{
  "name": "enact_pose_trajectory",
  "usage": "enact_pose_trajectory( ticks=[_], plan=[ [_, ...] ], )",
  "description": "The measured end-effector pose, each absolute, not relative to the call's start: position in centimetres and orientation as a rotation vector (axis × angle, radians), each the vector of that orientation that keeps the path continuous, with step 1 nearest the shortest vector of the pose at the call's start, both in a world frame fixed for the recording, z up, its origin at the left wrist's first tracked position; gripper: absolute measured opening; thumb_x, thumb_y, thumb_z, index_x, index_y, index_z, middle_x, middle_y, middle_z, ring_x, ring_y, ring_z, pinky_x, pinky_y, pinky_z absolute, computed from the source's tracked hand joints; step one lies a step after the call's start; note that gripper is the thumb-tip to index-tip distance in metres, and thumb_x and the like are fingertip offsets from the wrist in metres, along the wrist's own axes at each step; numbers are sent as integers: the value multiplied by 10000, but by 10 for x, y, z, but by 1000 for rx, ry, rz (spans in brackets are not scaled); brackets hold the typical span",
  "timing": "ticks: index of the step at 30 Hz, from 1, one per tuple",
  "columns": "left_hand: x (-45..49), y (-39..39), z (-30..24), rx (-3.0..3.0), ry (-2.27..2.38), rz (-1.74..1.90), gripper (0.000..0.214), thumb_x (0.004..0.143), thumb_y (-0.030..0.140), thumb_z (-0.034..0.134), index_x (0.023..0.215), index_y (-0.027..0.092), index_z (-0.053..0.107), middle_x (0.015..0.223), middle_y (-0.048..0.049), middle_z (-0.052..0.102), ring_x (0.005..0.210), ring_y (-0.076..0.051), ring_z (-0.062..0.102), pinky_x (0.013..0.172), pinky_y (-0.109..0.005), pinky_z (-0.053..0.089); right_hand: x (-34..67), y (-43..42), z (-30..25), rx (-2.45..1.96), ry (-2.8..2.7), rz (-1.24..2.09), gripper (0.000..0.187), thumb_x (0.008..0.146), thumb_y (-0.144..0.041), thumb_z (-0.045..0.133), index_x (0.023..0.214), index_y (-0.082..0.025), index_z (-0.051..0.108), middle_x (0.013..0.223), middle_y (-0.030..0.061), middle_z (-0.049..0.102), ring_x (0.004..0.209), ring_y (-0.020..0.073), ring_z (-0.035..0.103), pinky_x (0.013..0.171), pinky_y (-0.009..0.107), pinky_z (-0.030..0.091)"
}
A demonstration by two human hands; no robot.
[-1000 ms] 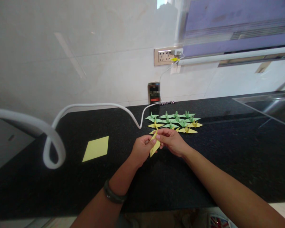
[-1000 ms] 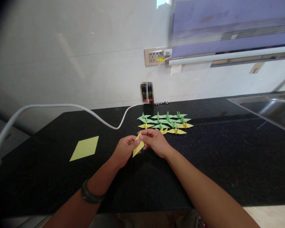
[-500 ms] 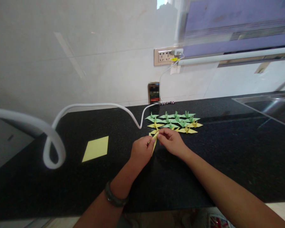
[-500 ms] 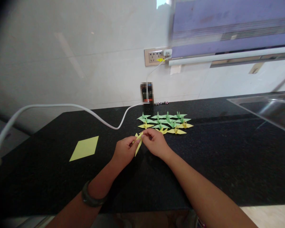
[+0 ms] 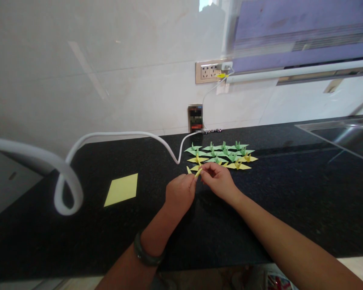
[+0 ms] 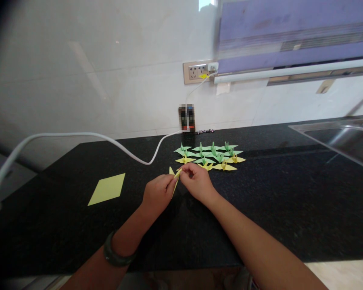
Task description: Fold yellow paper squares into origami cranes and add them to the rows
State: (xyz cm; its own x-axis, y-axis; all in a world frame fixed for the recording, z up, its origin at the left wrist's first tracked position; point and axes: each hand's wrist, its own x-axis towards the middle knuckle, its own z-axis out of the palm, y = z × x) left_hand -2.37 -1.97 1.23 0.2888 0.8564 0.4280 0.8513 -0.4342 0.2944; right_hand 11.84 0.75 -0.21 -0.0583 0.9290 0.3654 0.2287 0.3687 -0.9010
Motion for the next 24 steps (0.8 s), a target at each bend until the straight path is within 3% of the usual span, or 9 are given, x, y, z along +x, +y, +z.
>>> enact_pose_trajectory(
  ticks=[13, 15, 19, 24],
  plan=[
    [-20, -26, 15, 2656, 1758, 746, 271, 828, 239, 319, 697, 174, 547, 658, -51, 558, 632, -143, 492, 564, -256, 292, 112, 1, -3, -1210, -1485, 639, 52, 689, -208, 508, 647, -177, 506, 563, -9, 528, 506, 107, 477, 485, 226, 380],
    [-21, -24, 13, 2564, 1720, 795, 285, 829, 261, 320, 692, 169, 552, 657, -43, 560, 634, -136, 495, 568, -246, 305, 112, 3, -3, -1159, -1471, 708, 42, 693, -208, 507, 708, -173, 525, 601, -8, 529, 540, 106, 489, 508, 226, 396],
    [-24, -15, 7, 2195, 1521, 907, 287, 812, 337, 354, 740, 167, 575, 613, -1, 553, 570, -108, 482, 526, -217, 319, 117, 6, 3, -981, -1502, 1055, 196, 711, -236, 511, 890, -164, 548, 686, 0, 536, 565, 97, 498, 515, 227, 421],
    [-25, -6, -1, 1734, 1276, 967, 309, 760, 427, 423, 741, 146, 551, 576, 15, 545, 490, -90, 457, 450, -202, 300, 122, 7, 8, -831, -1534, 1399, 172, 687, -261, 576, 819, -152, 566, 665, -7, 538, 551, 85, 489, 479, 209, 419]
  ],
)
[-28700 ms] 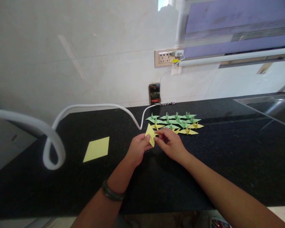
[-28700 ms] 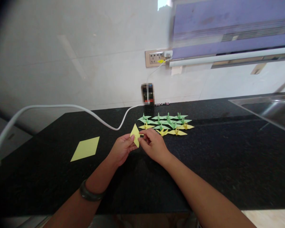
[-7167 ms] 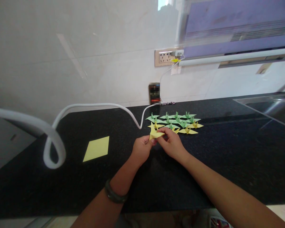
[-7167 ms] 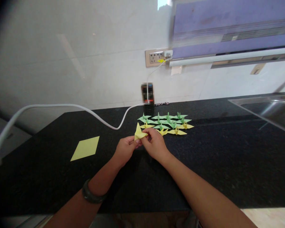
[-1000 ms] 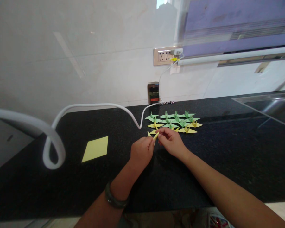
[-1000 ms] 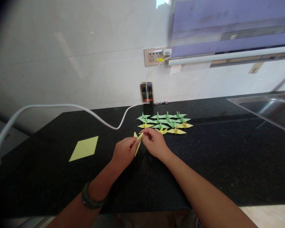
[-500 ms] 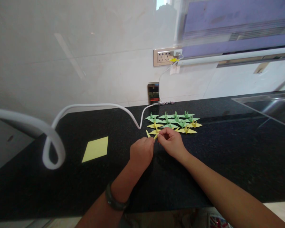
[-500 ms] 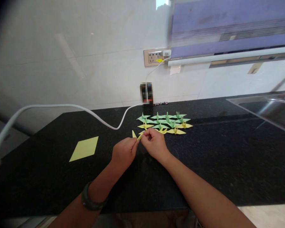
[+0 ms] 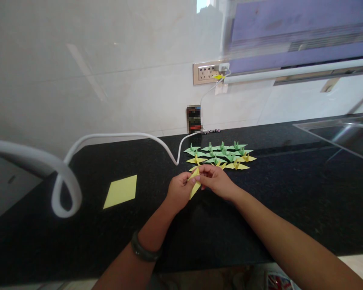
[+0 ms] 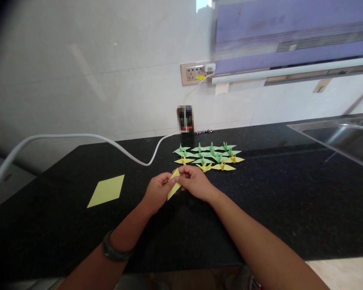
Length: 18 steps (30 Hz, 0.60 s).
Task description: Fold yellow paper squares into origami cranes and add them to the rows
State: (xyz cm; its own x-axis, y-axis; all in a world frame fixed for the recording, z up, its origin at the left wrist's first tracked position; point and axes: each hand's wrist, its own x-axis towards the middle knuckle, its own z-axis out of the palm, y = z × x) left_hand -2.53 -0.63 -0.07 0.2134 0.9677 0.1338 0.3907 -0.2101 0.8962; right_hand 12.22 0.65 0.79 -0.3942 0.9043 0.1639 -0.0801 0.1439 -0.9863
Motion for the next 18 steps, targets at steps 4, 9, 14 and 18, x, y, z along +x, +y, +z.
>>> enact_pose_trajectory(
  ticks=[4, 9, 14, 18],
  plan=[
    [-23, -8, 0, 1528, 1127, 929, 302, 741, 440, 456, 753, 145, 524, 589, 19, 541, 475, -76, 450, 438, -189, 302, 123, 7, 6, -805, -1452, 1477, 168, 682, -291, 600, 741, -137, 571, 635, -10, 542, 504, 67, 478, 439, 190, 408],
    [-21, -12, 7, 1438, 1048, 881, 280, 742, 423, 464, 738, 147, 512, 572, 29, 512, 457, -62, 436, 430, -178, 310, 123, 8, 5, -809, -1365, 1512, 177, 651, -285, 639, 665, -132, 552, 549, -30, 528, 433, 49, 456, 399, 174, 402],
    [-22, -13, 13, 1438, 1057, 830, 267, 740, 410, 469, 736, 147, 516, 535, 37, 480, 433, -58, 419, 409, -171, 302, 124, 7, 6, -834, -1333, 1508, 184, 631, -276, 656, 630, -131, 544, 470, -45, 504, 396, 49, 444, 390, 176, 400],
    [-21, -12, 10, 1435, 1052, 851, 280, 738, 418, 466, 758, 143, 514, 583, 23, 494, 458, -67, 427, 421, -182, 323, 124, 8, 6, -872, -1340, 1473, 182, 635, -282, 648, 638, -130, 547, 489, -43, 507, 400, 47, 443, 393, 175, 399]
  ],
)
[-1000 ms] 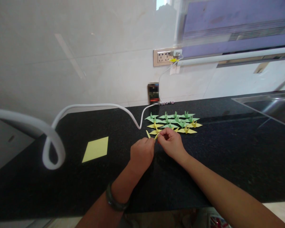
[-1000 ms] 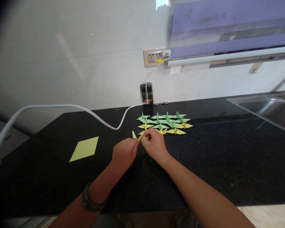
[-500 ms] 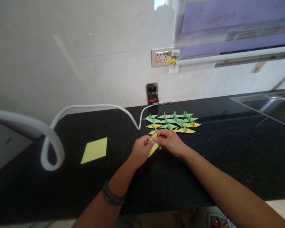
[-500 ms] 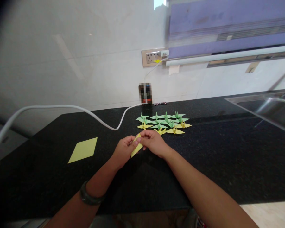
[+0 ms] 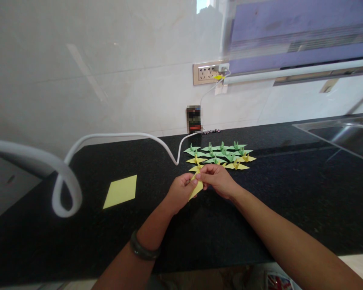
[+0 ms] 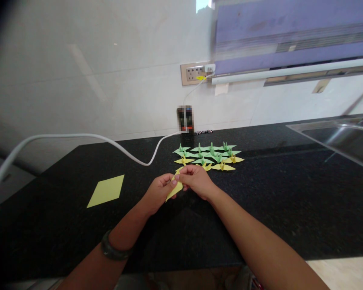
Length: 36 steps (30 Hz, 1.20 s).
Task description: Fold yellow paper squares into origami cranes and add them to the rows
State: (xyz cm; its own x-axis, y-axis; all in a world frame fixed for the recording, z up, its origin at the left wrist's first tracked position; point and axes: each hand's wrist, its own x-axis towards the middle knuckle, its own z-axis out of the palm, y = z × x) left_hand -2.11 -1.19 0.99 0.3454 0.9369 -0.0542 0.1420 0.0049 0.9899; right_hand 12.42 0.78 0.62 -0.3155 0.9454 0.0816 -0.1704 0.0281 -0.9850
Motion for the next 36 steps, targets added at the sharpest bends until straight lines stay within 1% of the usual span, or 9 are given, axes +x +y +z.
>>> enact_pose_trajectory(
  ticks=[4, 8, 11, 16, 19, 21, 25, 30, 36],
  plan=[
    [-21, -11, 6, 1491, 1117, 875, 319, 729, 447, 459, 756, 139, 538, 575, 26, 492, 466, -69, 407, 432, -187, 308, 124, 8, 6, -882, -1423, 1444, 179, 650, -291, 627, 704, -131, 566, 581, -23, 540, 433, 49, 454, 405, 178, 399],
    [-22, -10, 4, 1654, 1201, 899, 313, 728, 427, 469, 738, 133, 576, 543, 37, 453, 475, -63, 350, 431, -184, 257, 123, 7, 6, -932, -1465, 1379, 181, 658, -297, 613, 690, -125, 567, 559, -27, 527, 406, 44, 435, 393, 174, 373],
    [-23, -10, 4, 1685, 1201, 909, 291, 728, 401, 474, 716, 131, 582, 551, 34, 456, 492, -67, 358, 441, -185, 264, 123, 7, 5, -981, -1458, 1332, 189, 679, -313, 590, 657, -127, 563, 532, -31, 517, 394, 46, 430, 391, 174, 356],
    [-21, -11, 5, 1572, 1158, 905, 281, 708, 397, 498, 712, 129, 584, 579, 18, 524, 493, -78, 422, 450, -192, 302, 122, 7, 5, -979, -1400, 1357, 312, 741, -403, 507, 587, -133, 534, 399, -53, 429, 351, 52, 400, 388, 180, 337],
    [-20, -12, 6, 1456, 1147, 916, 272, 696, 398, 518, 720, 131, 566, 578, 13, 545, 476, -82, 450, 439, -193, 317, 123, 7, 7, -906, -1311, 1492, 389, 775, -459, 429, 595, -131, 538, 407, -39, 439, 365, 61, 416, 403, 193, 366],
    [-19, -12, 7, 1384, 1152, 933, 280, 698, 412, 516, 729, 136, 549, 559, 16, 539, 453, -84, 457, 425, -195, 324, 124, 7, 7, -845, -1252, 1583, 360, 765, -449, 454, 621, -133, 546, 450, -31, 471, 395, 63, 436, 429, 200, 392],
    [-19, -12, 10, 1333, 1184, 972, 342, 704, 473, 486, 702, 135, 539, 526, 16, 521, 429, -85, 452, 406, -199, 330, 125, 7, 6, -792, -1227, 1641, 221, 679, -348, 610, 707, -130, 589, 538, -23, 523, 455, 56, 460, 478, 204, 423],
    [-20, -12, 8, 1434, 1133, 972, 390, 741, 490, 423, 706, 127, 560, 590, -15, 561, 484, -90, 464, 437, -202, 334, 125, 6, 6, -727, -1217, 1706, 210, 677, -302, 626, 794, -128, 627, 537, -26, 519, 462, 47, 450, 488, 201, 436],
    [-22, -13, 7, 1515, 1153, 942, 400, 754, 495, 396, 703, 135, 563, 541, 4, 532, 472, -85, 441, 432, -200, 303, 125, 5, 8, -665, -1192, 1766, 274, 685, -281, 621, 919, -137, 612, 563, -33, 514, 442, 34, 422, 460, 201, 461]
  ],
)
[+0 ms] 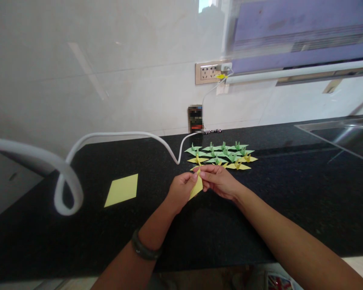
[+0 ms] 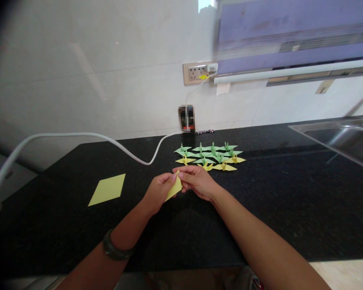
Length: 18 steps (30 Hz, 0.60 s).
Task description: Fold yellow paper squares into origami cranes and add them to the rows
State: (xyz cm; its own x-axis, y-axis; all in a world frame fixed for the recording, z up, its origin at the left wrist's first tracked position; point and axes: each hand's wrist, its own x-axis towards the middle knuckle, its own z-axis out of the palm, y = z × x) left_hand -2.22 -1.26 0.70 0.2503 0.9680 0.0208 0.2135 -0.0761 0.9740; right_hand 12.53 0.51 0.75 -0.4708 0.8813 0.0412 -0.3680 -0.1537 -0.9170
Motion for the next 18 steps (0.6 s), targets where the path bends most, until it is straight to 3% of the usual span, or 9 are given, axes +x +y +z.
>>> enact_pose_trajectory(
  ticks=[18],
  plan=[
    [-19, -17, 15, 1532, 1075, 978, 338, 727, 446, 471, 700, 132, 594, 584, 2, 566, 491, -82, 438, 460, -201, 310, 125, 5, 11, -659, -1199, 1714, 241, 676, -298, 623, 865, -150, 604, 572, -38, 510, 432, 36, 419, 434, 196, 460]
  ],
)
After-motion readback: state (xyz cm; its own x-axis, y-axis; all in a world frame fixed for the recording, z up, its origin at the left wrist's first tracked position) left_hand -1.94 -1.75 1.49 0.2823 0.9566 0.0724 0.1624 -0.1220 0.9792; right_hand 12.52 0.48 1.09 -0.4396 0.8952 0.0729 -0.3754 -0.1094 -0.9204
